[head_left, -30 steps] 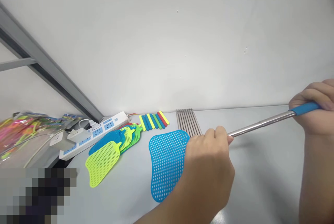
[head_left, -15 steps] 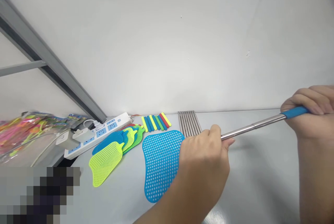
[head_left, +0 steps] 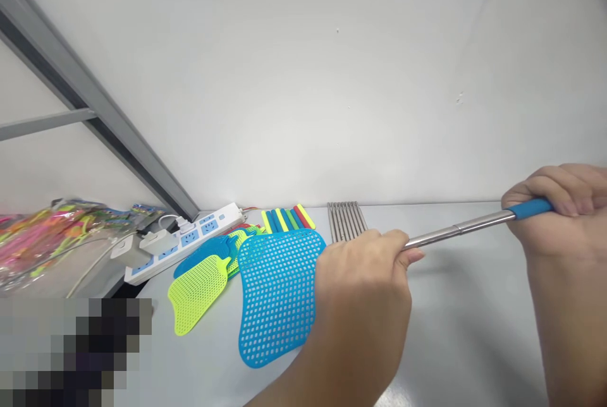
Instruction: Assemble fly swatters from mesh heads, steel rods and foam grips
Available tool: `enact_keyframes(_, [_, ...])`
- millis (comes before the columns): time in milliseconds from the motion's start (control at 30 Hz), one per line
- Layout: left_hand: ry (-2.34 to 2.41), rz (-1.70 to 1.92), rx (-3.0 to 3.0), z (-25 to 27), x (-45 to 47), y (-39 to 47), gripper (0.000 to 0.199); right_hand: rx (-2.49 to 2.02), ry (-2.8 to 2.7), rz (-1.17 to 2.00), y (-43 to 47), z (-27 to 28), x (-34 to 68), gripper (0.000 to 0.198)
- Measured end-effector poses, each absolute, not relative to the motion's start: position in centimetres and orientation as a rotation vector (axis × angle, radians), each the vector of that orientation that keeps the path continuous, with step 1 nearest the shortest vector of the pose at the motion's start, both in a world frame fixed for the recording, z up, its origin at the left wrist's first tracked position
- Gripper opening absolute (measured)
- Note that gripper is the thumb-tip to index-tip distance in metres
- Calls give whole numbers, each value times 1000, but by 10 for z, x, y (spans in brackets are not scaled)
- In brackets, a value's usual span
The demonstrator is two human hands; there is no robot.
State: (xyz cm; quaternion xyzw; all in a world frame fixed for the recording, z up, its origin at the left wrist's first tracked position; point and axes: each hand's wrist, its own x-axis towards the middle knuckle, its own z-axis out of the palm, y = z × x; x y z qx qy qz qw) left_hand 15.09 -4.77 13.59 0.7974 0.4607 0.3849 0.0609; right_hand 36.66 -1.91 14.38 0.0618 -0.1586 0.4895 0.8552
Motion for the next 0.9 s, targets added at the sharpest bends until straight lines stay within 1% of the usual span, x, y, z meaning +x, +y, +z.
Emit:
enact_keyframes(200, [1381,1121,2240,139,150,-49,13,205,-352,1020,-26,147,358,28])
enact_keyframes(333, [1428,1074,2190,145,147,-49,13,277,-273,1043,-28,151,348,30])
enact_keyframes(500, [1468,898,2136,151,144,-49,15,225,-279,1009,-22,153,335,28])
enact_keyframes(633, [1525,853,2147,153,144,-49,17,192,-273,1017,-22,152,326,28])
enact_keyframes(767, [1546,857,2157,154,143,-49,16,164,-289,1034,-23,151,318,29])
enact_keyframes(900, [1521,962,2161,151,144,-50,15,150,-301,1042,-26,151,312,29])
